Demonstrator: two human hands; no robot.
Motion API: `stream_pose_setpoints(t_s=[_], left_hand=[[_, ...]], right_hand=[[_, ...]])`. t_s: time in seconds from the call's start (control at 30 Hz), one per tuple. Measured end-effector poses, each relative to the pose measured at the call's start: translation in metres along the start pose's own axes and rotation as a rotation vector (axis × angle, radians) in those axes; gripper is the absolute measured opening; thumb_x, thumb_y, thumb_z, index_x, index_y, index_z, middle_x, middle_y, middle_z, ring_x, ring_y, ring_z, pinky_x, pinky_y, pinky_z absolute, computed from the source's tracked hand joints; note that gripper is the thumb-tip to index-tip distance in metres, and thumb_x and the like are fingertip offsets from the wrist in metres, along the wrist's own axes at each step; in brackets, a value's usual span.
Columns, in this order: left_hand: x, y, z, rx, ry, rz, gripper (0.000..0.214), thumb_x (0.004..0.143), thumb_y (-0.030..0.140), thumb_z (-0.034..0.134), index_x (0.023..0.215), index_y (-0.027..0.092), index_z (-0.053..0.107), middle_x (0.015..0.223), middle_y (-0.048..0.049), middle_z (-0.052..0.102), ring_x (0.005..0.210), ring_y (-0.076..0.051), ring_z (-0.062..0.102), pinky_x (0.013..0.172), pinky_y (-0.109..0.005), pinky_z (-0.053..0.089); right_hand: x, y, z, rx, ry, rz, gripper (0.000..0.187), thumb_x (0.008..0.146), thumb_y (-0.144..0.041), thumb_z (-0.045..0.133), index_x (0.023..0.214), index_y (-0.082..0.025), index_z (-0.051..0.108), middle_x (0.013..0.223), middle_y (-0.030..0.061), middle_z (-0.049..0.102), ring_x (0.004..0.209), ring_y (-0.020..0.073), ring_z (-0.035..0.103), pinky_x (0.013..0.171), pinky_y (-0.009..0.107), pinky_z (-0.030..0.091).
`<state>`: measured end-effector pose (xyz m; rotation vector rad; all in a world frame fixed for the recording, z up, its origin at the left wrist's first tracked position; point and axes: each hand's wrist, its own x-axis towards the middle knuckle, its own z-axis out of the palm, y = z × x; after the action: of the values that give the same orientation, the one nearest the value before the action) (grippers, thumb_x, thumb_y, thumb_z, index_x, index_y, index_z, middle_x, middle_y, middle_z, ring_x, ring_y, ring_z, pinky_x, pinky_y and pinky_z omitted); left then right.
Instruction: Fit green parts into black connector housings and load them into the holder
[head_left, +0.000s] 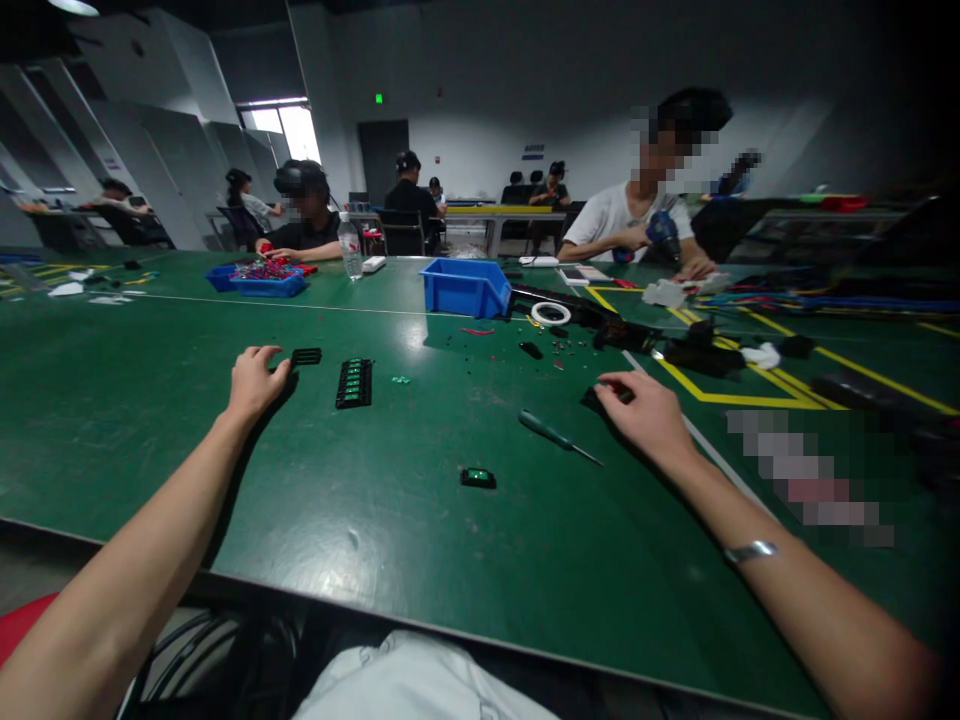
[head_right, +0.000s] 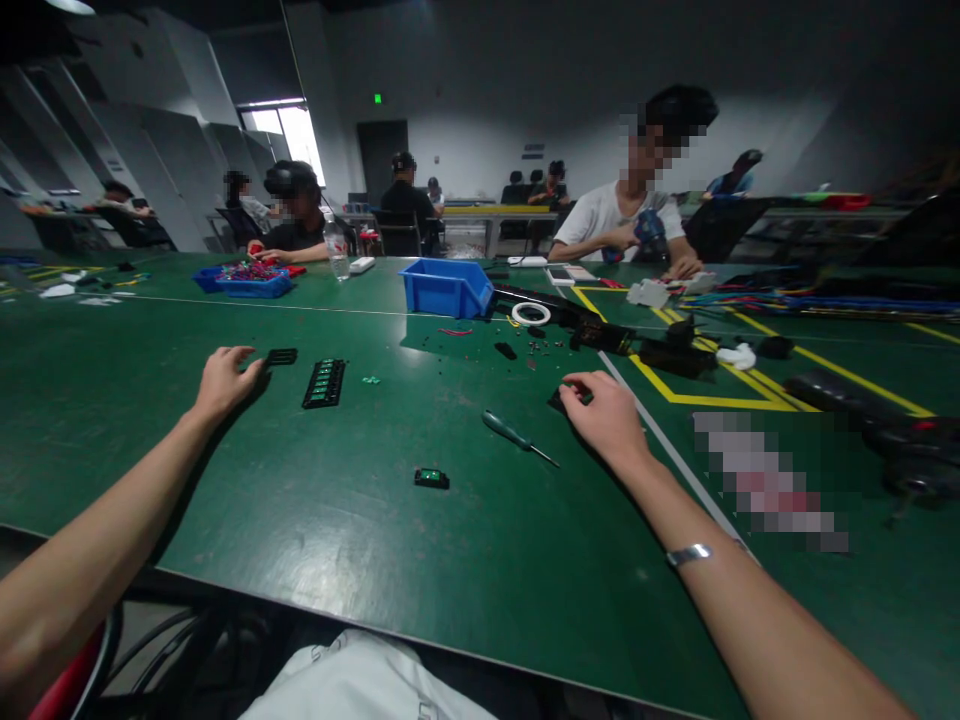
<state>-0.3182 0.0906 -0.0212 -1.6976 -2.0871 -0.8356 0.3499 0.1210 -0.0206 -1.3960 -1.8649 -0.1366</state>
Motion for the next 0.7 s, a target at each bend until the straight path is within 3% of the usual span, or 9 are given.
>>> stream_pose_setpoints(t_s=[0.13, 0.3, 0.57, 0.7], left_hand=[[0.000, -0.001, 0.013, 0.009, -0.121, 0.144, 0.048, 0.091, 0.041, 0.048, 0.127, 0.016, 0.067, 0.137, -0.0139, 0.060, 0.126, -0.030, 0.054, 0.109, -0.041, 0.041], [0.004, 0.014, 0.019, 0.001, -0.227, 0.237, 0.045, 0.092, 0.043, 0.047, 0.117, 0.016, 0.072, 0.128, -0.0118, 0.068, 0.118, -0.028, 0.061, 0.104, -0.036, 0.044], [-0.003, 0.017, 0.005, 0.134, -0.220, 0.138, 0.038, 0.090, 0.050, 0.054, 0.094, 0.016, 0.070, 0.095, -0.0121, 0.068, 0.089, -0.027, 0.060, 0.084, -0.035, 0.044], [-0.006, 0.026, -0.001, 0.064, -0.180, 0.074, 0.030, 0.091, 0.044, 0.056, 0.086, 0.016, 0.062, 0.088, -0.0105, 0.064, 0.084, -0.024, 0.057, 0.077, -0.032, 0.043]], right_hand=[[0.001, -0.002, 0.000, 0.005, -0.002, -0.006, 0.026, 0.089, -0.034, 0.063, 0.102, -0.018, 0.077, 0.094, 0.0081, 0.073, 0.080, 0.0233, 0.069, 0.072, 0.036, 0.053], [-0.001, -0.019, -0.007, 0.051, 0.008, -0.032, 0.024, 0.090, -0.032, 0.062, 0.102, -0.018, 0.076, 0.097, 0.0084, 0.074, 0.084, 0.0238, 0.069, 0.075, 0.038, 0.054], [-0.006, -0.062, -0.017, 0.124, -0.028, -0.113, 0.018, 0.094, -0.030, 0.061, 0.099, -0.020, 0.075, 0.095, 0.0074, 0.073, 0.085, 0.0234, 0.069, 0.078, 0.037, 0.054], [-0.008, -0.071, -0.018, 0.148, -0.039, -0.139, 0.017, 0.095, -0.029, 0.060, 0.098, -0.021, 0.075, 0.095, 0.0069, 0.073, 0.086, 0.0230, 0.070, 0.078, 0.036, 0.053]])
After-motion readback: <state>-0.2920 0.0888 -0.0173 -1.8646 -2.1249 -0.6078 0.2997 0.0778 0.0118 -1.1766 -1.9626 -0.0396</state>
